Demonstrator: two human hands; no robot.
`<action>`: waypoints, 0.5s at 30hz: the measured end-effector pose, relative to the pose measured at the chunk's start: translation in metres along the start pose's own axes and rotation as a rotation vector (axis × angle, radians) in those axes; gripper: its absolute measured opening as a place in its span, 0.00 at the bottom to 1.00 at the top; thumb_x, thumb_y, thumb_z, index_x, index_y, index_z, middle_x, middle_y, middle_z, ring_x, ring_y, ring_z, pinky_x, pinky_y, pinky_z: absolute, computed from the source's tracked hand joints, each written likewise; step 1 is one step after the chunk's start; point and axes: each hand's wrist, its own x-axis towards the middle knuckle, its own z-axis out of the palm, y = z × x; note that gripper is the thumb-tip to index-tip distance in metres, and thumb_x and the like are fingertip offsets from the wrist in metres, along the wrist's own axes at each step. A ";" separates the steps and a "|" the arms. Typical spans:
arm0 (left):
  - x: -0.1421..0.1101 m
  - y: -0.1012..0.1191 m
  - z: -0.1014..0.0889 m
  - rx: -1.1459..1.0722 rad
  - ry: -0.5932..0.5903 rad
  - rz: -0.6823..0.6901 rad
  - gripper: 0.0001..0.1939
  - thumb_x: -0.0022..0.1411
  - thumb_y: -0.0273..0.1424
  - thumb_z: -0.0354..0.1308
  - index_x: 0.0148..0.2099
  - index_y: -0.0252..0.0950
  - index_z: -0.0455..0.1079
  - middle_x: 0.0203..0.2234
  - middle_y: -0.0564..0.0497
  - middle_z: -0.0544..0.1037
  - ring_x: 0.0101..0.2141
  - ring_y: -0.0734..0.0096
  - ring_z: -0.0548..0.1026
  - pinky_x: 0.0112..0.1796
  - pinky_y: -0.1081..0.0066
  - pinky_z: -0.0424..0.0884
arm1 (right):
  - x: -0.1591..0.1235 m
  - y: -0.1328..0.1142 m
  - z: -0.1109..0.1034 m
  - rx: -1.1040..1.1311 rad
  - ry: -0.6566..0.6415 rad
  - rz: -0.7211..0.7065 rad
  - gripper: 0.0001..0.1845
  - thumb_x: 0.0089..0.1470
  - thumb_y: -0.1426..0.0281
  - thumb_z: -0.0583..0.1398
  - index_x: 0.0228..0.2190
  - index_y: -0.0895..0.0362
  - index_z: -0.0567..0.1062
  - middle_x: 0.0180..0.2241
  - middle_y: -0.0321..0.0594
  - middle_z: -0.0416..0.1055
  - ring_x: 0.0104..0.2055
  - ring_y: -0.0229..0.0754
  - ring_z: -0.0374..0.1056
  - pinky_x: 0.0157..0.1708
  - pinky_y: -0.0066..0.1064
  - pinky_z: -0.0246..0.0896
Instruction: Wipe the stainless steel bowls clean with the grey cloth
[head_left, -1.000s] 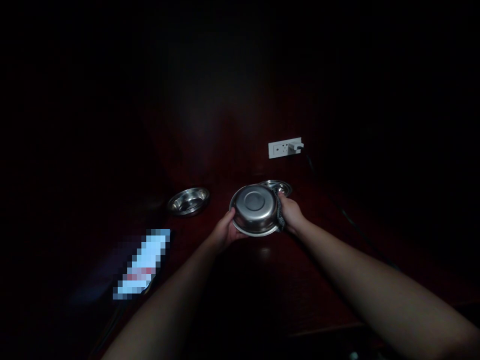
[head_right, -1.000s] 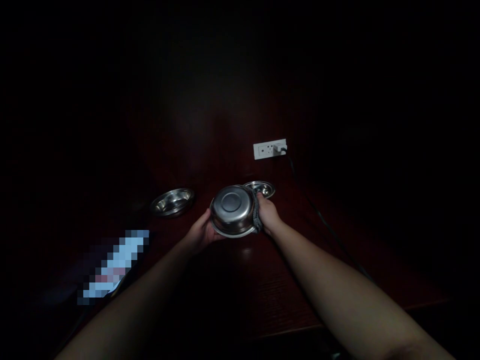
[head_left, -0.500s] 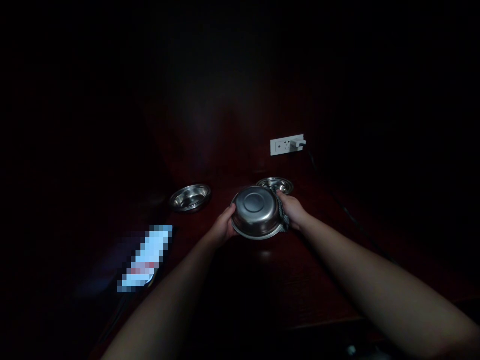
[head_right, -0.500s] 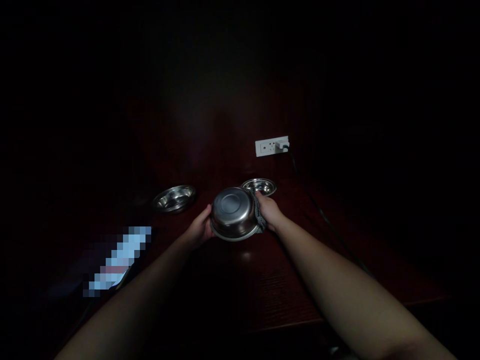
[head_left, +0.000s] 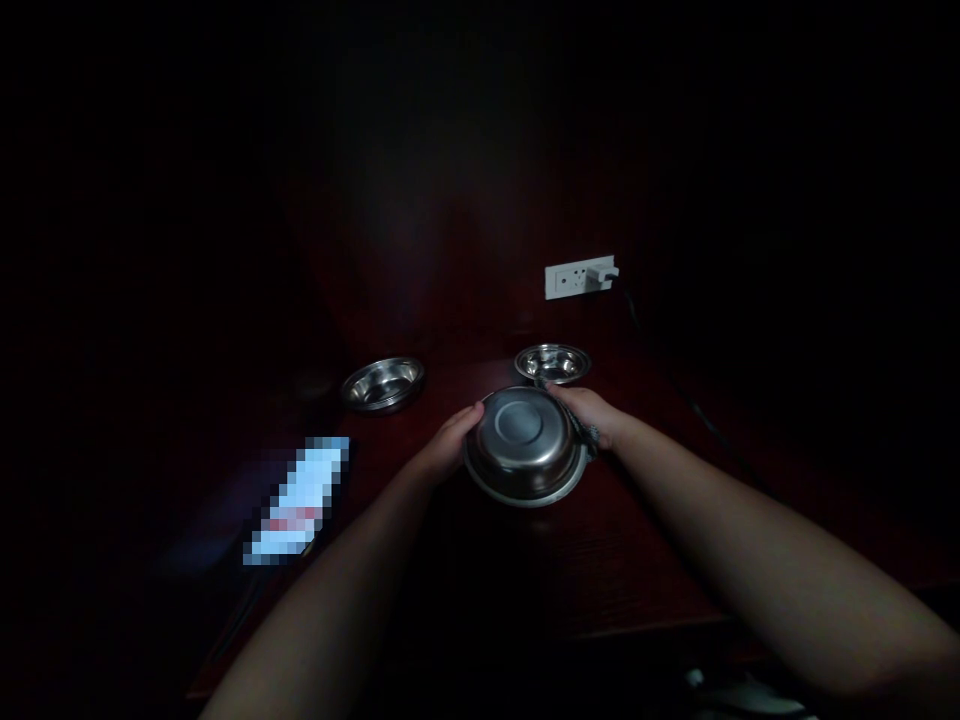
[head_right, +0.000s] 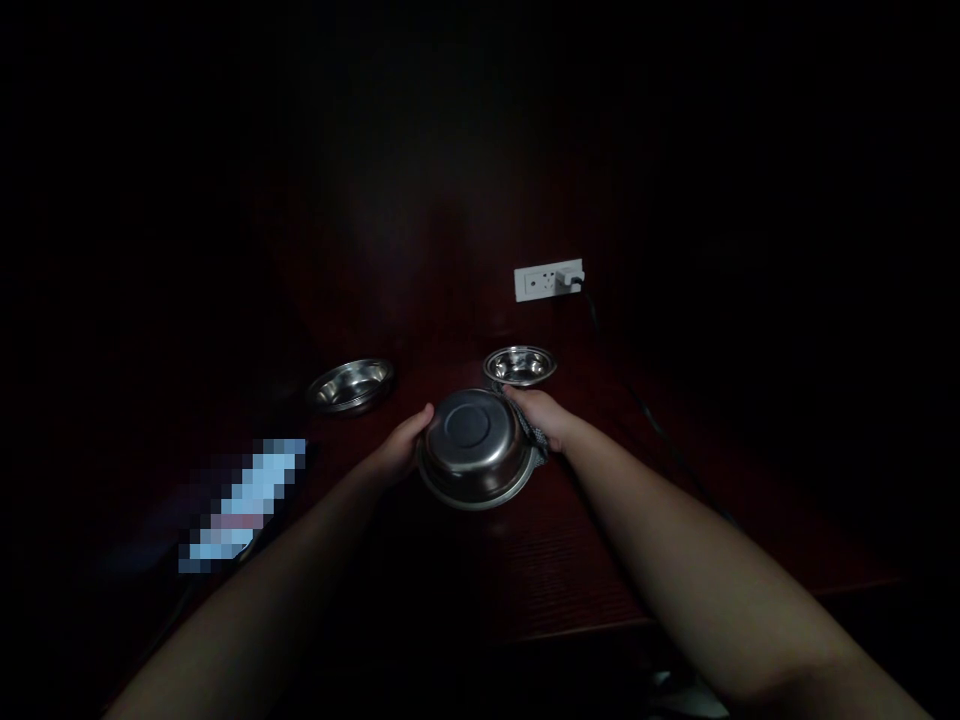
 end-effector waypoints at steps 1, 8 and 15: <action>0.000 0.000 -0.001 0.023 -0.010 -0.003 0.21 0.55 0.41 0.55 0.46 0.31 0.70 0.32 0.45 0.78 0.35 0.62 0.76 0.39 0.66 0.68 | 0.000 0.000 0.000 0.001 -0.047 0.043 0.15 0.49 0.62 0.60 0.24 0.62 0.75 0.21 0.44 0.75 0.22 0.41 0.70 0.24 0.30 0.67; 0.000 -0.002 -0.002 0.108 -0.021 0.058 0.21 0.55 0.41 0.54 0.46 0.31 0.69 0.35 0.45 0.78 0.36 0.64 0.75 0.42 0.65 0.66 | 0.004 0.004 -0.002 0.017 -0.162 0.084 0.15 0.51 0.62 0.58 0.30 0.62 0.75 0.26 0.44 0.76 0.26 0.40 0.71 0.28 0.29 0.67; 0.007 -0.002 0.006 -0.084 0.056 0.163 0.20 0.57 0.40 0.52 0.47 0.33 0.67 0.38 0.45 0.76 0.40 0.63 0.74 0.44 0.64 0.67 | 0.001 -0.006 0.005 0.163 -0.007 -0.040 0.13 0.51 0.63 0.58 0.28 0.62 0.74 0.24 0.43 0.75 0.24 0.40 0.71 0.25 0.28 0.67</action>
